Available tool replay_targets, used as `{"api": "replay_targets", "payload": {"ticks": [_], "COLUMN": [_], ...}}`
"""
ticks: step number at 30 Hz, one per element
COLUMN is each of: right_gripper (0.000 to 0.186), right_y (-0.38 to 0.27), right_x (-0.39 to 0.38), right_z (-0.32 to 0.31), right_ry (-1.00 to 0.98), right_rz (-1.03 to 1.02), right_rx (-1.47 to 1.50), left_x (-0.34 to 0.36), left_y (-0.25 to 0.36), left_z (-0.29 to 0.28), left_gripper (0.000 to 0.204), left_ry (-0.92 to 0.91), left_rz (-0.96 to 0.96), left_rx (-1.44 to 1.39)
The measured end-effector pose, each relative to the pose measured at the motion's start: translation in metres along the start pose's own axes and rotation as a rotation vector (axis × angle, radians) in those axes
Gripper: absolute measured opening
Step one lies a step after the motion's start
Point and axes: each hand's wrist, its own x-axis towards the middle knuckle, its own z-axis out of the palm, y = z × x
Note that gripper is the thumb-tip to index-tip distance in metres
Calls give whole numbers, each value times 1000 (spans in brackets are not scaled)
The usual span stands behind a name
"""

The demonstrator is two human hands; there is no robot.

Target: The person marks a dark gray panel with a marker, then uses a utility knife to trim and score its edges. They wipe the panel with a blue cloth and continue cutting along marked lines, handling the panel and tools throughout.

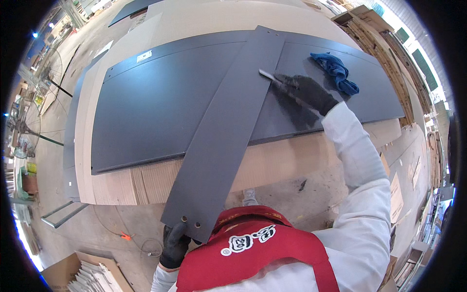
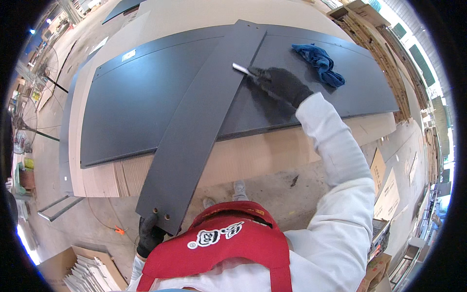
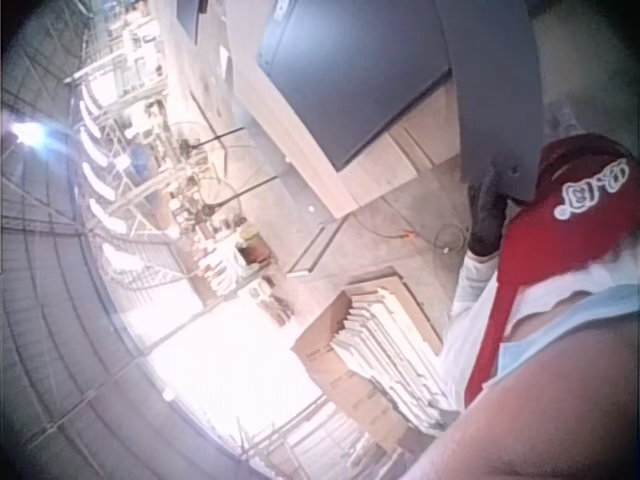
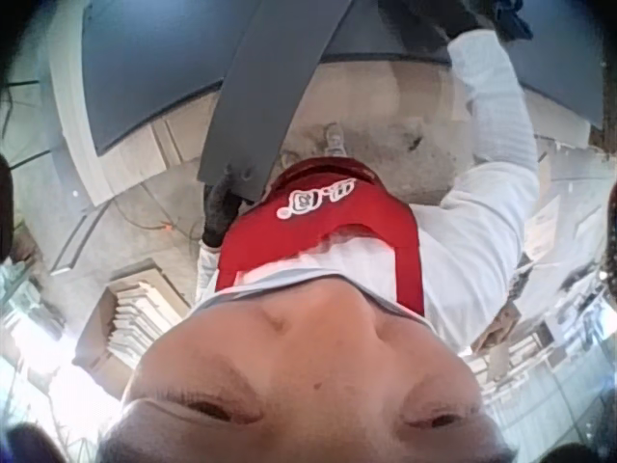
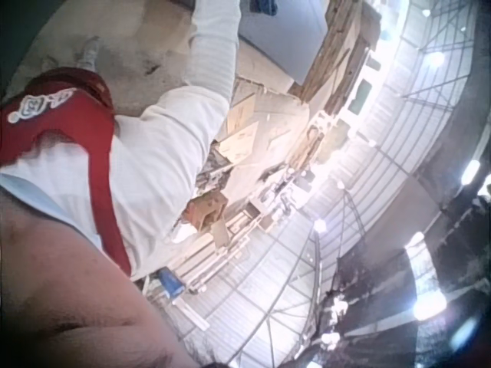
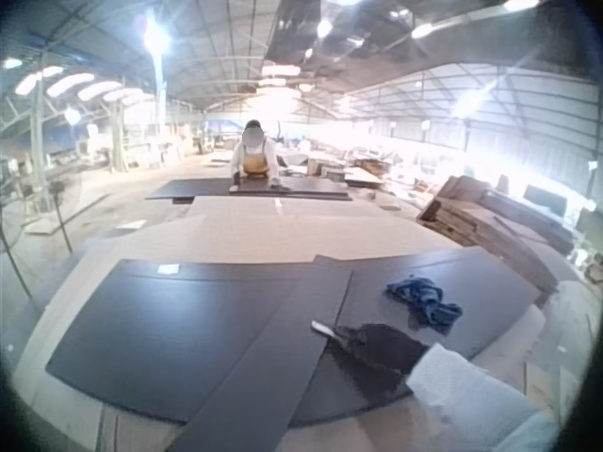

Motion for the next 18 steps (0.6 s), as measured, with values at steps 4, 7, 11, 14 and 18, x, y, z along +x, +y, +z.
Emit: {"api": "replay_targets", "payload": {"ticks": [4,7,11,14,18], "right_gripper": [39,39,35,35,37], "right_y": [21,49,40,30,83], "right_x": [13,31,26,28,58], "right_z": [-4,-15,-2,-18,-5], "right_ry": [-140,-163,-101,-179,9], "right_rz": [257,298,-5,153,233], "right_rx": [63,-116,-67,-141,7], "left_x": [0,0,-3,0,0], "left_y": [-25,-18,-27,-7,-6], "left_z": [-34,-27,-25,-5,-14], "left_gripper": [53,54,57,61,63], "left_ry": [19,8,121,74,-1], "left_rz": [135,28,94,36,-11], "left_rx": [439,198,208,-69,-54]}}
